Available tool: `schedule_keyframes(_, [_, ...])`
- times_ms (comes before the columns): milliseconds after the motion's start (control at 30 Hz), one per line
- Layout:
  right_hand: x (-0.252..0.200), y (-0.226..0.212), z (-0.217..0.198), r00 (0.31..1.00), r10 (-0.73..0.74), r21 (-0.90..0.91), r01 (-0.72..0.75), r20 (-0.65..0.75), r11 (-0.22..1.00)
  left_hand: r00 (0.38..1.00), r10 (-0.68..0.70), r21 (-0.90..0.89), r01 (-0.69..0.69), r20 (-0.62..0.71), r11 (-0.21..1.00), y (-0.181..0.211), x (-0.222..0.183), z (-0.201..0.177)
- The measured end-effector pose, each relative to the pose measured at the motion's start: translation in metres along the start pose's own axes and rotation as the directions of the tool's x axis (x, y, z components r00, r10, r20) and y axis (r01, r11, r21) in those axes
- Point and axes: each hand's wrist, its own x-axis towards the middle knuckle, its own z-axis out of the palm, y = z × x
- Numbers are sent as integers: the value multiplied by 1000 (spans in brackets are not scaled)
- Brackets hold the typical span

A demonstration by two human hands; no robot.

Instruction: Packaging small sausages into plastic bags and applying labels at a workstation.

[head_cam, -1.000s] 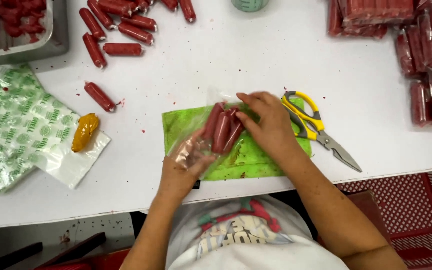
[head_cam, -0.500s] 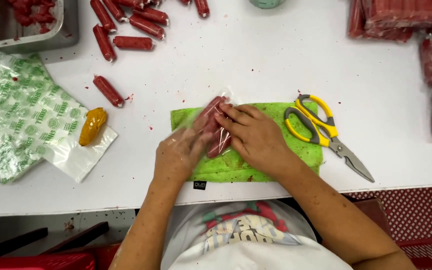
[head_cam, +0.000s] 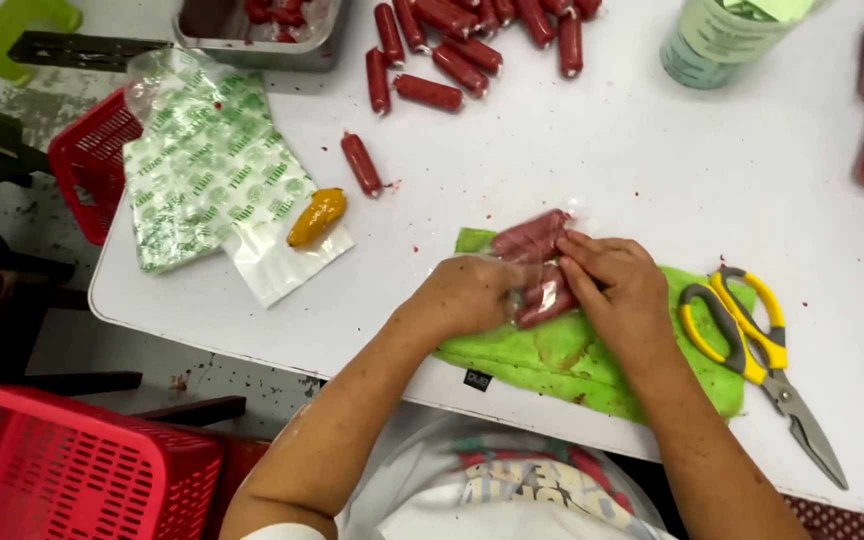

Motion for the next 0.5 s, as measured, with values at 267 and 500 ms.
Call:
schedule_keyframes(267, [-1,-1,-2,999,19,57,-17,-27,998,974,-223,-440,182,-42,879,-73,-29,-37])
schedule_keyframes(500, [-4,4,4,997,-27,-74,32,69,997,683,-249,108,434,-687,894,-127,25,4])
